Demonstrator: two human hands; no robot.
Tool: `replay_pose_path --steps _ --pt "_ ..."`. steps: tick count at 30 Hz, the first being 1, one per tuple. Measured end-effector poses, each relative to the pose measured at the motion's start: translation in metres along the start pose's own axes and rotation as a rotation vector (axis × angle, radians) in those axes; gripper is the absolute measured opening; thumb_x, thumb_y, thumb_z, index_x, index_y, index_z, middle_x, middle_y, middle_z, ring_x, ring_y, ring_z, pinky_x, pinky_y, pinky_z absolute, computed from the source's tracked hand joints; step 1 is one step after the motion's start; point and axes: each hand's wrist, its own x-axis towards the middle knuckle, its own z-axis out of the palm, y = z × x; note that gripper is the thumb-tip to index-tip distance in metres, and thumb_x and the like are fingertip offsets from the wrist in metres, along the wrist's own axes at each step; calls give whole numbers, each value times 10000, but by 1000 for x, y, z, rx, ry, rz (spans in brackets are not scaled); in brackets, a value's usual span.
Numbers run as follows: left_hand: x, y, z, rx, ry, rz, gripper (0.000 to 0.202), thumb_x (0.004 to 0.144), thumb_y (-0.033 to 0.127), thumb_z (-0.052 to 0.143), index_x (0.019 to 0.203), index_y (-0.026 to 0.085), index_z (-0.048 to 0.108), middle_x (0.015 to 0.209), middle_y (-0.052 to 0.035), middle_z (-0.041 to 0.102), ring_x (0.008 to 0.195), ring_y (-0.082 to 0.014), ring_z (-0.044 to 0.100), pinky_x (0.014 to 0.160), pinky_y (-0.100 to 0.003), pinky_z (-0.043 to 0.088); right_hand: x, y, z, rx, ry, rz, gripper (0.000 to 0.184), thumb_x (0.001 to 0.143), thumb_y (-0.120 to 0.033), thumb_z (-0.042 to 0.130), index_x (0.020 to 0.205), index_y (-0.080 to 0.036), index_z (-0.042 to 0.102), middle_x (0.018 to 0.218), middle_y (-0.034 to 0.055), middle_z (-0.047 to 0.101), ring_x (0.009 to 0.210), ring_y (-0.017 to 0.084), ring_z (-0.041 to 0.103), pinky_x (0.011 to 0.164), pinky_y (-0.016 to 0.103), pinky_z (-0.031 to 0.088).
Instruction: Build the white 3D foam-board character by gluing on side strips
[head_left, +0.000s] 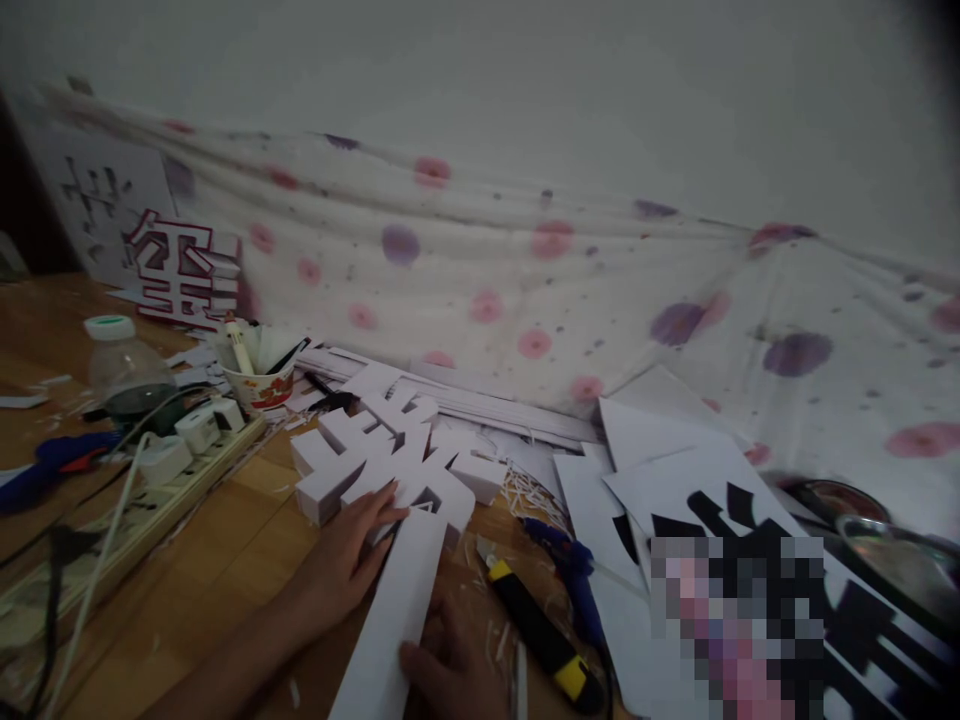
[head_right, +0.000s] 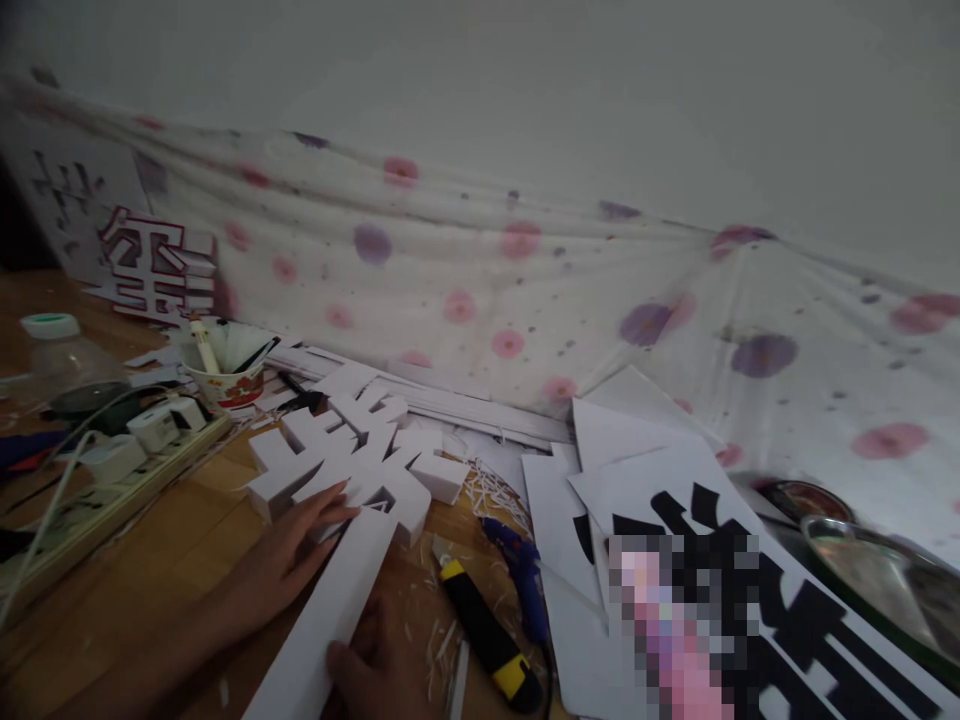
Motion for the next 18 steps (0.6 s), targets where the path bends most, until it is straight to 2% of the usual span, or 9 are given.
replay_pose_path --steps 4,8,13,18 --pt "0 1 0 15 -1 26 568 895 200 388 1406 259 149 1184 -37 632 1195 -199 496 1005 -406 405 0 -11 5 94 -7 4 464 577 -438 713 936 -235 500 683 -16 643 669 219 651 626 351 494" --pt "2 4 -2 19 8 27 576 895 195 384 1415 260 147 1159 -34 646 1186 -197 506 1003 -400 412 -1 -21 6 -52 36 -18 385 620 -346 688 928 -221 493 646 -28 634 634 202 649 617 338 496" --pt "2 4 -3 2 -31 11 579 902 224 396 1416 271 133 1185 -40 631 1218 -210 471 1018 -439 389 -4 -20 11 1 38 -21 406 632 -372 678 947 -232 466 702 -16 650 685 217 661 650 362 505" --pt "1 2 -2 17 -47 29 578 895 237 414 1410 279 156 1183 -22 634 1230 -229 451 1024 -465 371 -5 -21 12 -40 66 0 412 623 -344 695 948 -228 469 726 -8 660 674 210 654 631 344 495"
